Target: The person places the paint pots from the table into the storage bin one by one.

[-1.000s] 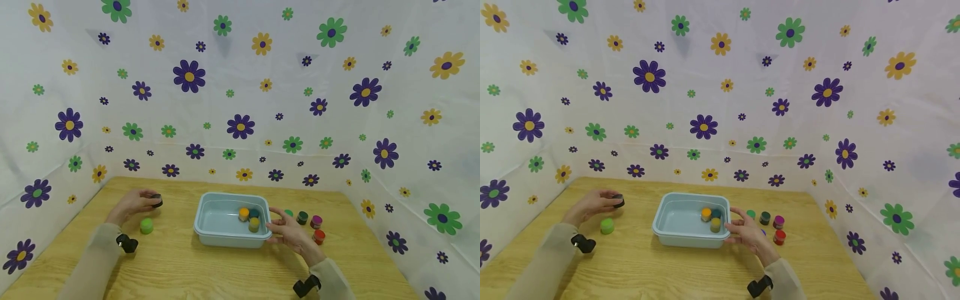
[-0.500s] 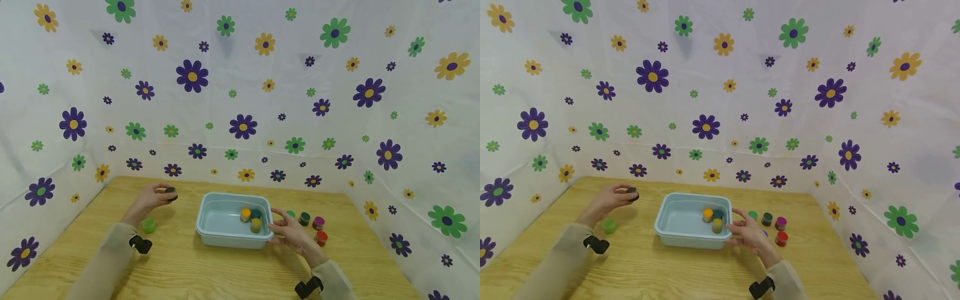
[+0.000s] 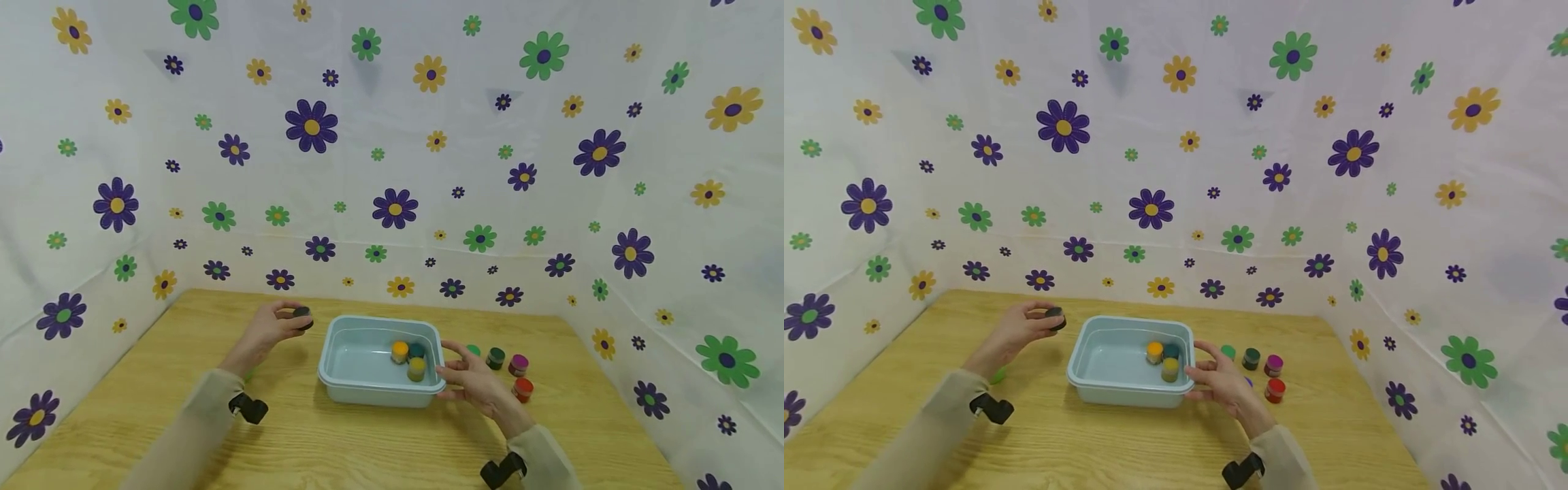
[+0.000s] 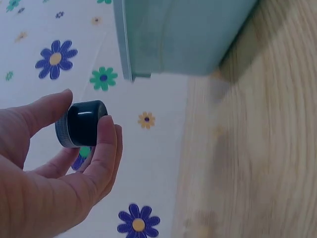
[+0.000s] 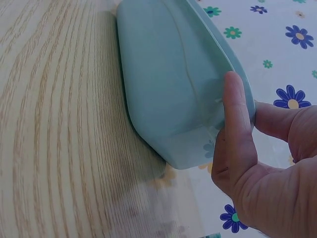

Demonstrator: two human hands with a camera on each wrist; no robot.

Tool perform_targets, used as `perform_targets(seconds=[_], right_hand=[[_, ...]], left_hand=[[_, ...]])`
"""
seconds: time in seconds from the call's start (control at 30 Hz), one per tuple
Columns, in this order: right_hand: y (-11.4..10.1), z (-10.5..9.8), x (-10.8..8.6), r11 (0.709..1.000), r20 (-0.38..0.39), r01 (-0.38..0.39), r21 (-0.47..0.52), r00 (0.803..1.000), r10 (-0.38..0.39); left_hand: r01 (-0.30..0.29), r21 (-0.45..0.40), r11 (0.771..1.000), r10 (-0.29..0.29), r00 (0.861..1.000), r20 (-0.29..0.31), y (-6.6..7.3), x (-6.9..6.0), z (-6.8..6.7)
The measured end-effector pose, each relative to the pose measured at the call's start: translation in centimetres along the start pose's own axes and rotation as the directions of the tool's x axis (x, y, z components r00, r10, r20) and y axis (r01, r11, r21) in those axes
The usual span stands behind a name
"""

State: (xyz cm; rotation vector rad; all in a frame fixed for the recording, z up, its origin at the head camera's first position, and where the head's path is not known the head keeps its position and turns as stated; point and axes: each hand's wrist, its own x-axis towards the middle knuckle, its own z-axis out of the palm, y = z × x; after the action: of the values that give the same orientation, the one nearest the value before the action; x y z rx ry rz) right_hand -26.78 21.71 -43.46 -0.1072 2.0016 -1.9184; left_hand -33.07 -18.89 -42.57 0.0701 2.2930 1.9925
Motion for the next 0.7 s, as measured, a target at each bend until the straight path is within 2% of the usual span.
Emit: perform_targets(seconds=[0.3,0.5,0.6,0.7], right_hand=[[0.2,0.0,0.2,1.000,-0.001,-0.002,-0.002,1.000,0.002],[0.2,0.1,0.2,1.000,0.002,-0.002,0.002,1.000,0.002],[0.2,0.1,0.1,1.000,0.017,0.008,0.003,1.000,-0.008],[0.1,0.0,0.0,1.000,0.036,0.023,0.004,0.999,-0.023]], left_hand=[[-0.010,-0.013,1.000,0.010,1.000,0.015,0.8,-0.4,2.9],[-0.056,-0.022,0.998,0.057,0.998,0.017,1.0,-0.6,4.7],[-0.072,0.003,0.997,0.072,0.997,0.015,1.0,-0.7,5.6],[-0.079,0.062,0.995,0.079,0.997,0.005,1.0,-0.9,6.4]])
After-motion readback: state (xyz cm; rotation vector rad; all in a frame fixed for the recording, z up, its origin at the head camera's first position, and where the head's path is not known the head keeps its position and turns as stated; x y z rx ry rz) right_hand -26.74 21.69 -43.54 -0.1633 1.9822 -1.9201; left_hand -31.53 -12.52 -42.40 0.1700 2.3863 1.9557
